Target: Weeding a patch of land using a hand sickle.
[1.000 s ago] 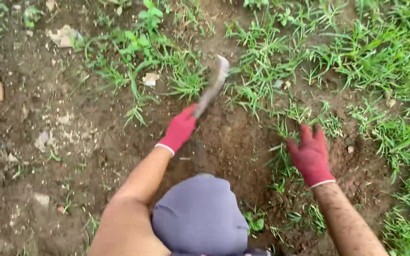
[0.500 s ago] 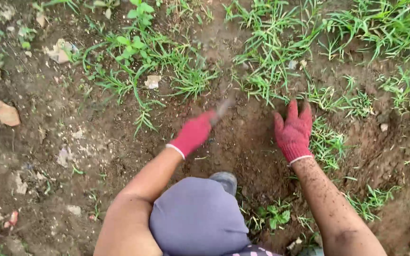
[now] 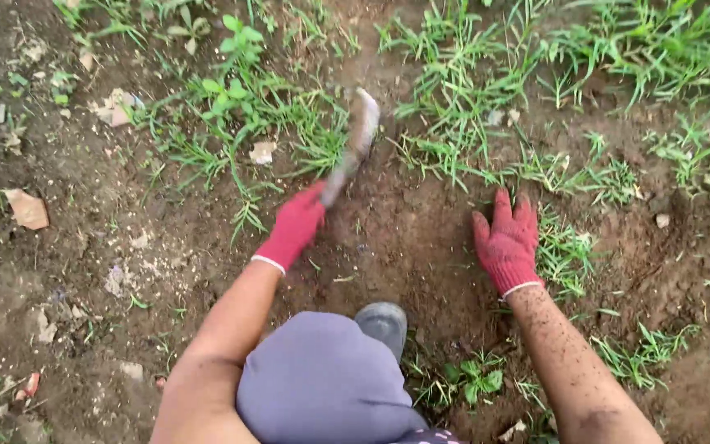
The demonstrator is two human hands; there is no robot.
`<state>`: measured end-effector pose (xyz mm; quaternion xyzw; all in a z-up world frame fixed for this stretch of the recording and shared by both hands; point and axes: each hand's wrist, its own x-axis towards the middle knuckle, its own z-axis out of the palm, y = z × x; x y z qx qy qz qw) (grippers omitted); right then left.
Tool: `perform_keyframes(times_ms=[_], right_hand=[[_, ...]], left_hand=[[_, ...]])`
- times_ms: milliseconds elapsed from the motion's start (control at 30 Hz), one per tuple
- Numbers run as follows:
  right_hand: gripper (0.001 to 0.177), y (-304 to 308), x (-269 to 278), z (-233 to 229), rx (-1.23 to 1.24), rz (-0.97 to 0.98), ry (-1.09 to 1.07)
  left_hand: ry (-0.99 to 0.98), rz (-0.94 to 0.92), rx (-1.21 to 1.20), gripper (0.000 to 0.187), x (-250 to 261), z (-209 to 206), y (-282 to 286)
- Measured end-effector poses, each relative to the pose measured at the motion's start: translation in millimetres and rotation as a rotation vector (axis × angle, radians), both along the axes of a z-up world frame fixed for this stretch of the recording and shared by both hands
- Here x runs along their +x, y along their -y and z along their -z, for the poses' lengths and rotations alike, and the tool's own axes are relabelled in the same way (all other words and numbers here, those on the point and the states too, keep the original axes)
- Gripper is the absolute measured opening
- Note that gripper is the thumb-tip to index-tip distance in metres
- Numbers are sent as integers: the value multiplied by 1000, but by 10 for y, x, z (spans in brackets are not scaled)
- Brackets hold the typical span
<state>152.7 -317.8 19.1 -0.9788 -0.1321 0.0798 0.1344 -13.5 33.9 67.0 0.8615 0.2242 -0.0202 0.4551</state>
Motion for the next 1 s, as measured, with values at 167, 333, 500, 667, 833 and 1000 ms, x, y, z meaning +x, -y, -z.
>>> perform_keyframes(times_ms=[167,333,500,667,833,1000], right_hand=[[71,-51,-92,-239,23,-41,35],[71,66,-51,-169,33,-27,-3],[71,65,-60,-223,106,12,-44],[67,251,66,111,272,-13,74],[67,323,-11,116,292,-23,93],[66,330,42,94,331,11,88]], left_hand=[[-11,3,7,48,-44,203,344],[-159,-110,-77,48,106,-42,182],[-310,-218,-274,95,330,-665,528],[-356,-119,-281,63,289,-350,230],[-109,14,209,47,495,717,303],[-241,123,-90,49,295,-46,396]])
